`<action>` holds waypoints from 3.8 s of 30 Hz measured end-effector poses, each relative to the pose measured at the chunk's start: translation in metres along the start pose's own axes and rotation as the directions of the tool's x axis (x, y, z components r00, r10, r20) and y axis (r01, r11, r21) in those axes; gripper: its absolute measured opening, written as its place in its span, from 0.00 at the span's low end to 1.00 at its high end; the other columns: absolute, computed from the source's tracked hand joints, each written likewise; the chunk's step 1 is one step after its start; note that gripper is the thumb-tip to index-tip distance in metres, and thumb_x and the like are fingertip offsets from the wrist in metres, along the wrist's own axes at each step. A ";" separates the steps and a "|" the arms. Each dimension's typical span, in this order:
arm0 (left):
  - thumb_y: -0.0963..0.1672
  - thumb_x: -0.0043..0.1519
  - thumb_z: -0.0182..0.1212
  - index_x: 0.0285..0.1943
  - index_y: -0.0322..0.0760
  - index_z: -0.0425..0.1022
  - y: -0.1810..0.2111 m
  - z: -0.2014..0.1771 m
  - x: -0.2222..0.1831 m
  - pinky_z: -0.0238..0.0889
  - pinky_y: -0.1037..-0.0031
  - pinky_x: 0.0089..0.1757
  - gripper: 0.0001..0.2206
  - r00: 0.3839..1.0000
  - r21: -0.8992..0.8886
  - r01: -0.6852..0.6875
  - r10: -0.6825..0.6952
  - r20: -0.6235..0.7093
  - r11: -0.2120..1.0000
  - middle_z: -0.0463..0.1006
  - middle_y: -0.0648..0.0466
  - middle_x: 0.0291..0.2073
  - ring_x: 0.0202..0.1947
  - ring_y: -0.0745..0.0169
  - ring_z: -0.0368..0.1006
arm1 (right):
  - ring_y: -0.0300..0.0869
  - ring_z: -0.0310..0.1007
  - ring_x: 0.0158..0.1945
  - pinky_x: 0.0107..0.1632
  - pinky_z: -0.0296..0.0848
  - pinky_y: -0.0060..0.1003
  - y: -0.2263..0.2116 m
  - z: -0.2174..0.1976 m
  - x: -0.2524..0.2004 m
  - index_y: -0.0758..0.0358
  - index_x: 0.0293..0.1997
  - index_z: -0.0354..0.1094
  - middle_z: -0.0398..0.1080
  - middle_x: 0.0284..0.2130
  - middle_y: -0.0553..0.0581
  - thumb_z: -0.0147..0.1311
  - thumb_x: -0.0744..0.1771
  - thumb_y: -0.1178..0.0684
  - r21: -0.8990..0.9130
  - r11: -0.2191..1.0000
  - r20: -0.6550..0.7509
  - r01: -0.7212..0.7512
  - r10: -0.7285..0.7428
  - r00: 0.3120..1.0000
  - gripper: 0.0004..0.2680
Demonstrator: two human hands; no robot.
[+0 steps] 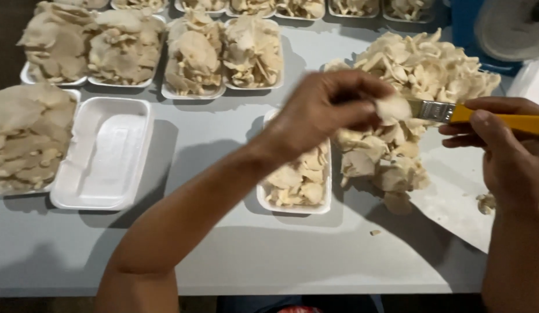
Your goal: The person cleans individual mushrooms by hand and with a brush, then places them into foam trays.
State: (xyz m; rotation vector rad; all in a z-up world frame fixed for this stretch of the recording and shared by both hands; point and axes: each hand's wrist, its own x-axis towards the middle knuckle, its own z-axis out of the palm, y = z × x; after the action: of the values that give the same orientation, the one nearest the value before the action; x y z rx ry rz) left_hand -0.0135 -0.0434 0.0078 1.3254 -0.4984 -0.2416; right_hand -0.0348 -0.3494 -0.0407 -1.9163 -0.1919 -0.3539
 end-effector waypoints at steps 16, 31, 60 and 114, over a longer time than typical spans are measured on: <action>0.34 0.62 0.60 0.62 0.34 0.69 0.030 -0.001 -0.067 0.84 0.72 0.46 0.19 0.976 0.109 0.065 -0.041 -0.212 0.992 0.72 0.50 0.43 0.46 0.57 0.75 | 0.53 0.82 0.39 0.39 0.85 0.35 -0.026 0.004 -0.016 0.67 0.58 0.67 0.73 0.41 0.68 0.51 0.73 0.54 0.280 0.958 0.080 -0.067 0.047 0.996 0.10; 0.34 0.61 0.55 0.55 0.33 0.76 -0.015 0.017 -0.020 0.81 0.72 0.44 0.14 0.964 -0.120 0.228 -0.241 -0.113 0.966 0.72 0.39 0.67 0.50 0.49 0.78 | 0.51 0.83 0.41 0.44 0.89 0.38 -0.017 0.013 -0.014 0.70 0.54 0.70 0.76 0.43 0.69 0.55 0.70 0.52 0.443 0.895 0.278 0.046 -0.186 0.942 0.12; 0.32 0.61 0.54 0.66 0.31 0.72 -0.009 0.005 -0.031 0.75 0.75 0.44 0.22 0.901 -0.169 0.431 -0.434 0.017 0.886 0.79 0.40 0.53 0.44 0.55 0.75 | 0.47 0.81 0.52 0.48 0.90 0.33 -0.025 0.025 -0.023 0.65 0.54 0.73 0.76 0.53 0.64 0.55 0.71 0.54 0.538 0.836 0.322 0.109 -0.323 0.890 0.08; 0.33 0.60 0.51 0.55 0.34 0.72 0.002 0.009 -0.038 0.78 0.73 0.43 0.15 0.906 -0.010 0.407 -0.405 -0.125 0.913 0.71 0.44 0.47 0.45 0.52 0.76 | 0.46 0.81 0.37 0.39 0.88 0.33 -0.029 0.022 -0.024 0.64 0.47 0.73 0.76 0.43 0.59 0.55 0.68 0.54 0.485 0.874 0.041 -0.031 0.012 0.999 0.07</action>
State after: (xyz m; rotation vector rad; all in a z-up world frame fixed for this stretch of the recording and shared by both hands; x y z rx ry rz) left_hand -0.0508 -0.0335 0.0034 1.4430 -0.1120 -0.4974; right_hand -0.0621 -0.3179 -0.0307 -1.4232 -0.2573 -0.2271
